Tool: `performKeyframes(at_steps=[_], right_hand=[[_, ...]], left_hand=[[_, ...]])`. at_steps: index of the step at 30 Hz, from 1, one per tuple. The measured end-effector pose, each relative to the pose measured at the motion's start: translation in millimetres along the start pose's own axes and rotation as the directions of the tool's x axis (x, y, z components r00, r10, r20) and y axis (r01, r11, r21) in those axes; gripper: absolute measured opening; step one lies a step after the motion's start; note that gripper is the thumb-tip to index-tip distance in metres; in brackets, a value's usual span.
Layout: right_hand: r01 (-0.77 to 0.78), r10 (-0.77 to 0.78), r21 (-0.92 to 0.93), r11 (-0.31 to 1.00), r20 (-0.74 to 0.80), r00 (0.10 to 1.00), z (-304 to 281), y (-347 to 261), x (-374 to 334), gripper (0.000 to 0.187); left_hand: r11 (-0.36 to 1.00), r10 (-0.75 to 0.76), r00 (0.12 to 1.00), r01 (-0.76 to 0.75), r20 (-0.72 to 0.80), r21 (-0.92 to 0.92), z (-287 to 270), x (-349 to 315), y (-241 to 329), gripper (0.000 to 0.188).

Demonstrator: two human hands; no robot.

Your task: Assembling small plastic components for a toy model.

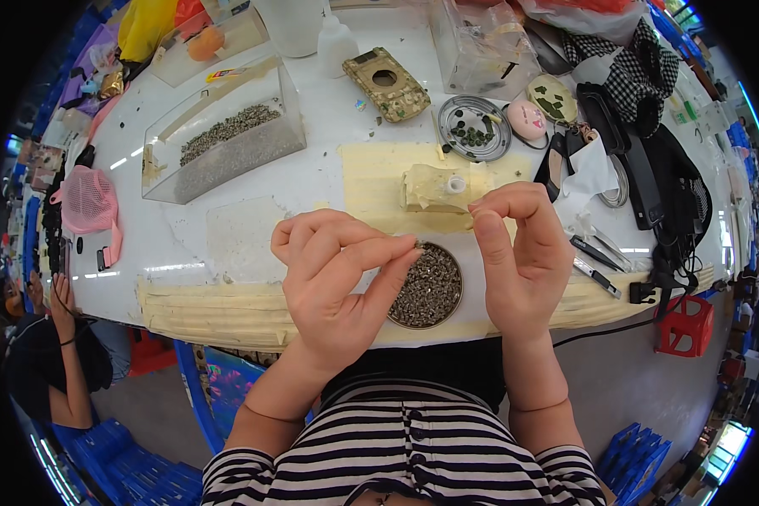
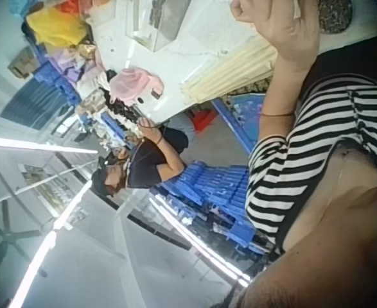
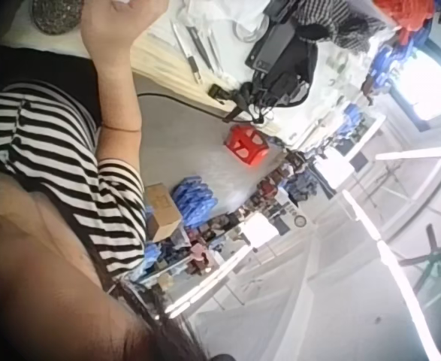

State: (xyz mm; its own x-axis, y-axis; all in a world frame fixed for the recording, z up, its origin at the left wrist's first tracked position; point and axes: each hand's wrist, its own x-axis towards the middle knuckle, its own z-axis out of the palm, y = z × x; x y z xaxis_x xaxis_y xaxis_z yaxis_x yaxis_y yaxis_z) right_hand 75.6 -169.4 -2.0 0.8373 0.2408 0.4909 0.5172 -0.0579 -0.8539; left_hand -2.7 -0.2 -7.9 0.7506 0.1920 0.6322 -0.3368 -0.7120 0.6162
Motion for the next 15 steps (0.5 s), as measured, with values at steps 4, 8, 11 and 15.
performKeyframes(at_steps=[4, 8, 11, 15], right_hand=[[-0.003, 0.003, 0.008, 1.000, -0.008, 1.000, 0, 1, -1, 0.009], [-0.003, 0.003, 0.006, 1.000, -0.008, 1.000, -1, 1, -1, 0.009], [-0.065, 0.069, 0.080, 0.995, -0.056, 0.996, -2, -4, 0, 0.009], [0.071, -0.084, -0.088, 0.994, -0.151, 0.985, -8, -6, 14, 0.010]], left_hand=[[1.000, 0.001, 1.000, -0.001, -0.007, 0.000, 0, 0, 0, 0.023], [1.000, 0.010, 1.000, -0.010, 0.005, 0.009, -3, 2, 3, 0.020], [1.000, 0.010, 1.000, -0.010, 0.000, 0.004, -1, 0, 1, 0.022], [1.000, 0.012, 1.000, -0.012, -0.017, -0.002, 0, 0, -1, 0.023]])
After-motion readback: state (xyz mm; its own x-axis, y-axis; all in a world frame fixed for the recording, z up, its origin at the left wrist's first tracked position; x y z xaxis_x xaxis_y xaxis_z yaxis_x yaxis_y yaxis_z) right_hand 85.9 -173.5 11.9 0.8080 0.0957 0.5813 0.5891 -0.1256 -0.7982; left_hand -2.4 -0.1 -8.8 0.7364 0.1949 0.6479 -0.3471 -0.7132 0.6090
